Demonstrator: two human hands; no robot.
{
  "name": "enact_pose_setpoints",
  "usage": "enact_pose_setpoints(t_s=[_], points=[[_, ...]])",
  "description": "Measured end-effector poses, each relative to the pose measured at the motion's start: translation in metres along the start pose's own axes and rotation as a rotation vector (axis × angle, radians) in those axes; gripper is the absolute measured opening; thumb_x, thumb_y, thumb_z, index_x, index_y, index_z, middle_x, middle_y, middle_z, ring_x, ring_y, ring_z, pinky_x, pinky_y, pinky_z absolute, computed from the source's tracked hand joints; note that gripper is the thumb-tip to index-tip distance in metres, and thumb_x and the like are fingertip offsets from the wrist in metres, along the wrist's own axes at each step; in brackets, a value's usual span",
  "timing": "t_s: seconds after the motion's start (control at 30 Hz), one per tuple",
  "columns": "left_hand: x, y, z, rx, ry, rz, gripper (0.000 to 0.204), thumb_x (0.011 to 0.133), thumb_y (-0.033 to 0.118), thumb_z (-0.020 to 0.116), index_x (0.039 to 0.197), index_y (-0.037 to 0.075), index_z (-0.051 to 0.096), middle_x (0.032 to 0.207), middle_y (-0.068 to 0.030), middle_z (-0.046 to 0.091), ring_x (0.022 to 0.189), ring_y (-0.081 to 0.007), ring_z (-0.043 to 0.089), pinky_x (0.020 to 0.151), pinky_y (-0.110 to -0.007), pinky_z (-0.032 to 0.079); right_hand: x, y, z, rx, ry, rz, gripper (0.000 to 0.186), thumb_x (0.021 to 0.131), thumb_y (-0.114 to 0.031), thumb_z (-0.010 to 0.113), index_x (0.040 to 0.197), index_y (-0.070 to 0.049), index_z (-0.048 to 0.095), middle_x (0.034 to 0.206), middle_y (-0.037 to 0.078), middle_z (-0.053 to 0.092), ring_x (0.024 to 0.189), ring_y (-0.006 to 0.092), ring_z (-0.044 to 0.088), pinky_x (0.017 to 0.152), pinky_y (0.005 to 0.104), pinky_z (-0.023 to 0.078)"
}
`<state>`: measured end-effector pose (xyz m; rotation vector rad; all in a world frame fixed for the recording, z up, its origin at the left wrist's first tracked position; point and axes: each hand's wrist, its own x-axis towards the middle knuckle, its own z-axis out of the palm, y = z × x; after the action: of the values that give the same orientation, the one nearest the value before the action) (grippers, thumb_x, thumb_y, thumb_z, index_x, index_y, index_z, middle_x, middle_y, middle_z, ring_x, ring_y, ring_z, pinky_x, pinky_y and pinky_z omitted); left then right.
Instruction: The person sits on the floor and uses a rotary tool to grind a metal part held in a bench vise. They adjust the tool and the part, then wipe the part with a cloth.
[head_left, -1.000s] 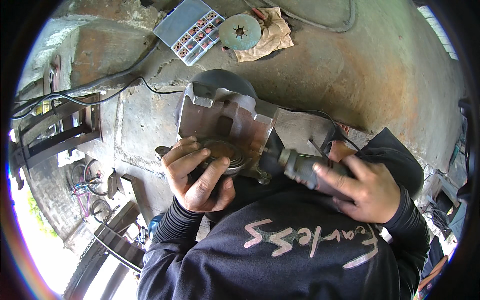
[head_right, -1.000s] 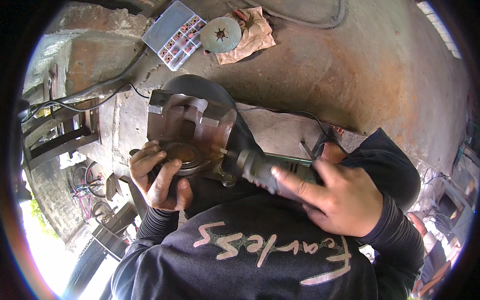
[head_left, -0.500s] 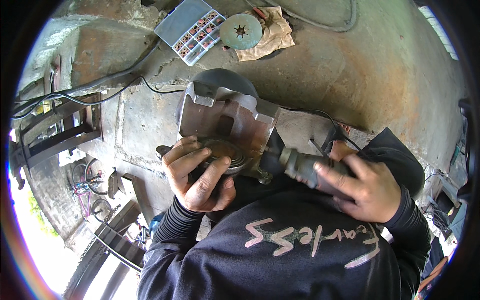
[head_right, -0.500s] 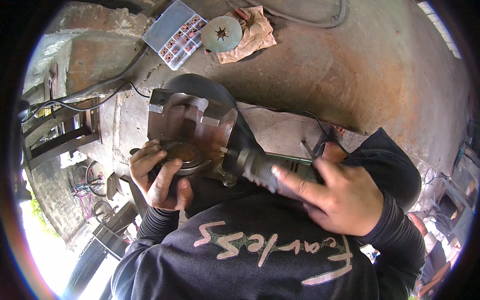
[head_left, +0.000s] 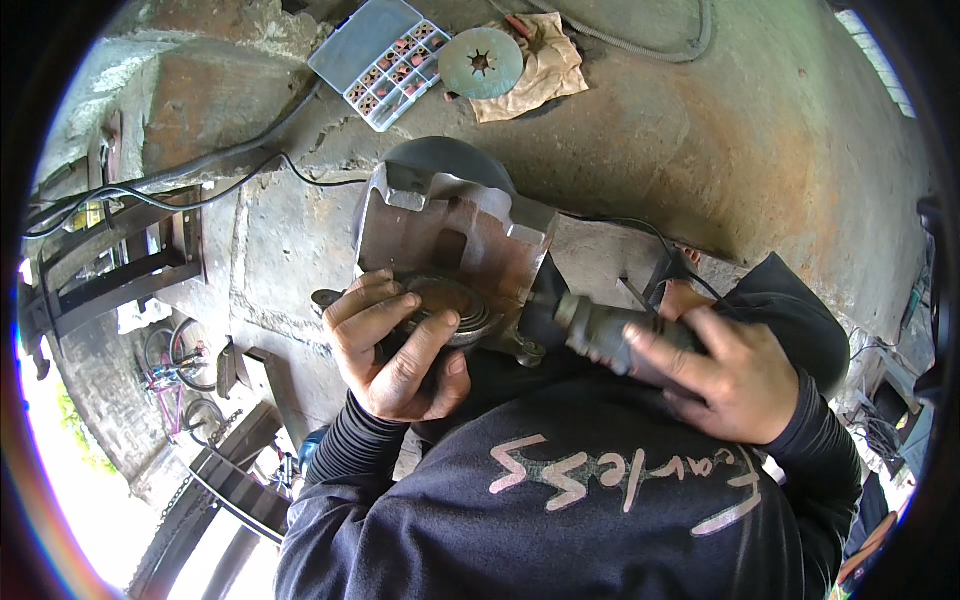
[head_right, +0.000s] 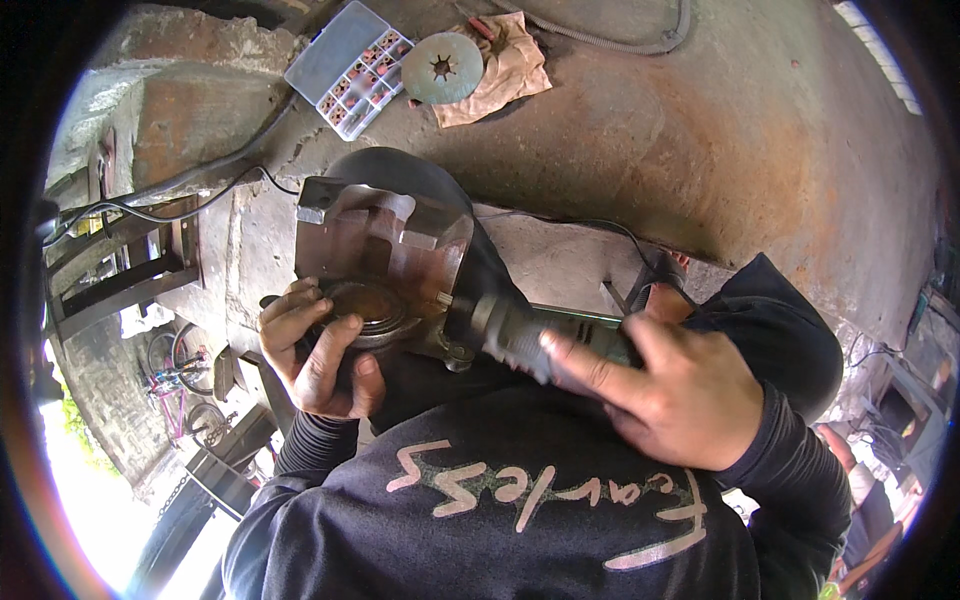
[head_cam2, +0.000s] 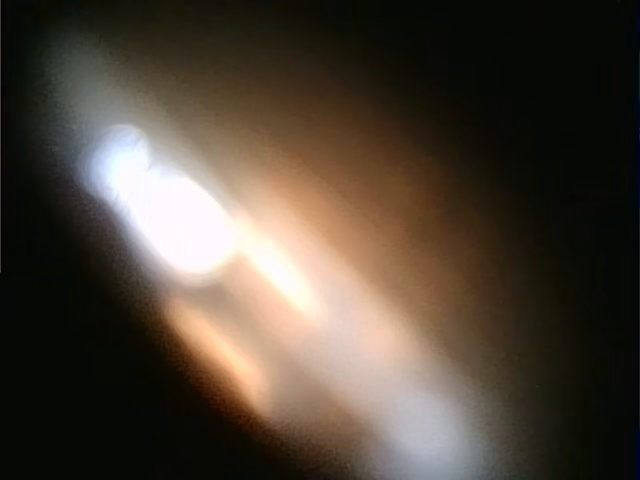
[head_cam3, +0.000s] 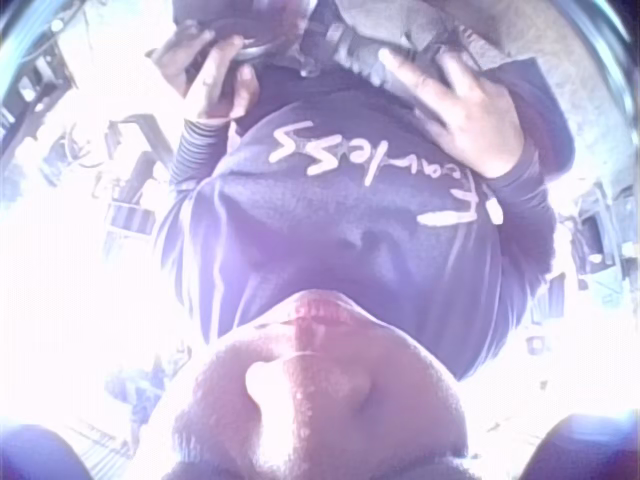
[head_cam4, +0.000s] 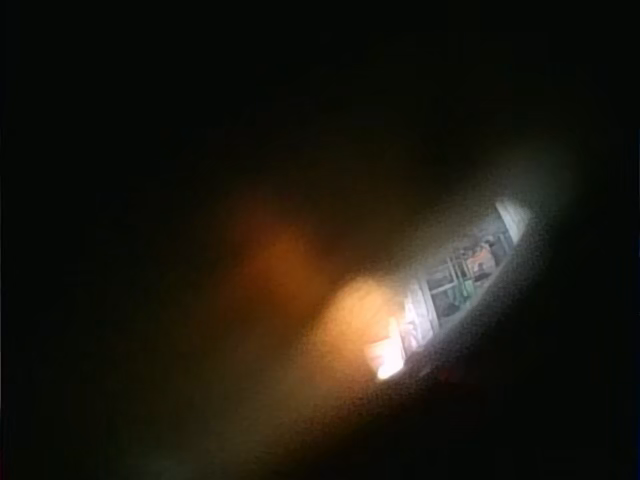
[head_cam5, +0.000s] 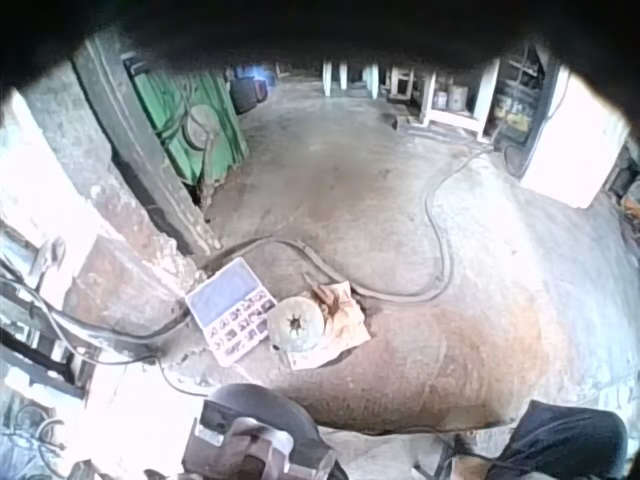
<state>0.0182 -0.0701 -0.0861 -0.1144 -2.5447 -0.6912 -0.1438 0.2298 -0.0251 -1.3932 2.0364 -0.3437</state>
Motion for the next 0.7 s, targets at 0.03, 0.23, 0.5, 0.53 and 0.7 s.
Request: enact_pose_setpoints(t_s=[0.03,0.23,0.5,0.53,0.7], points=[[0.0001,-0.0004,0.0005,-0.007,0.006,0.002,0.036,0.069,0.019,0.072,0.105,0.011,0.074,0.108,-0.0151,0.057,0.104,-0.033,0.055,0.094,-0.051,0.053,-0.0006,-0.0001,-0.0009,-0.002,0.013,0.002,0.082,0.072,-0.017,0.079,0.149,-0.03,0.052,0.09,0.012,0.049,0.059,0.0221,0.058,0.053,0.0364,0.056],[-0.0006,0.0003,-0.0004,-0.018,0.003,-0.006,0.035,0.071,0.019,0.072,0.104,0.011,0.074,0.108,-0.0153,0.057,0.104,-0.0329,0.055,0.093,-0.051,0.054,-0.0008,-0.0014,-0.0062,0.003,-0.041,0.082,0.086,0.066,-0.015,0.084,0.147,-0.021,0.053,0.115,0.018,0.058,0.082,0.0317,0.067,0.069,0.0404,0.059],[-0.0011,0.0006,-0.0005,-0.003,0.001,-0.01,0.034,0.071,0.02,0.072,0.104,0.012,0.074,0.108,-0.0148,0.057,0.105,-0.0332,0.055,0.094,-0.051,0.053,0.0005,-0.0019,-0.0068,-0.028,-0.035,0.038,0.086,0.066,-0.015,0.082,0.147,-0.021,0.053,0.111,0.017,0.059,0.082,0.0312,0.067,0.069,0.0404,0.058],[-0.0009,0.0003,-0.0002,-0.015,0.005,-0.01,0.034,0.071,0.02,0.072,0.104,0.012,0.074,0.108,-0.0148,0.057,0.105,-0.0332,0.054,0.094,-0.051,0.053,0.0003,-0.0019,-0.0065,-0.012,-0.076,-0.018,0.085,0.067,-0.013,0.081,0.147,-0.019,0.053,0.111,0.017,0.059,0.081,0.0317,0.067,0.069,0.0407,0.058],[-0.0013,0.001,0.0001,-0.007,0.005,-0.014,0.034,0.071,0.02,0.072,0.103,0.012,0.074,0.108,-0.0146,0.057,0.105,-0.0333,0.055,0.094,-0.051,0.054,0.0016,0.0,-0.0032,-0.036,0.156,0.097,0.084,0.069,-0.016,0.08,0.148,-0.031,0.053,0.089,0.012,0.051,0.061,0.024,0.06,0.056,0.036,0.056]])
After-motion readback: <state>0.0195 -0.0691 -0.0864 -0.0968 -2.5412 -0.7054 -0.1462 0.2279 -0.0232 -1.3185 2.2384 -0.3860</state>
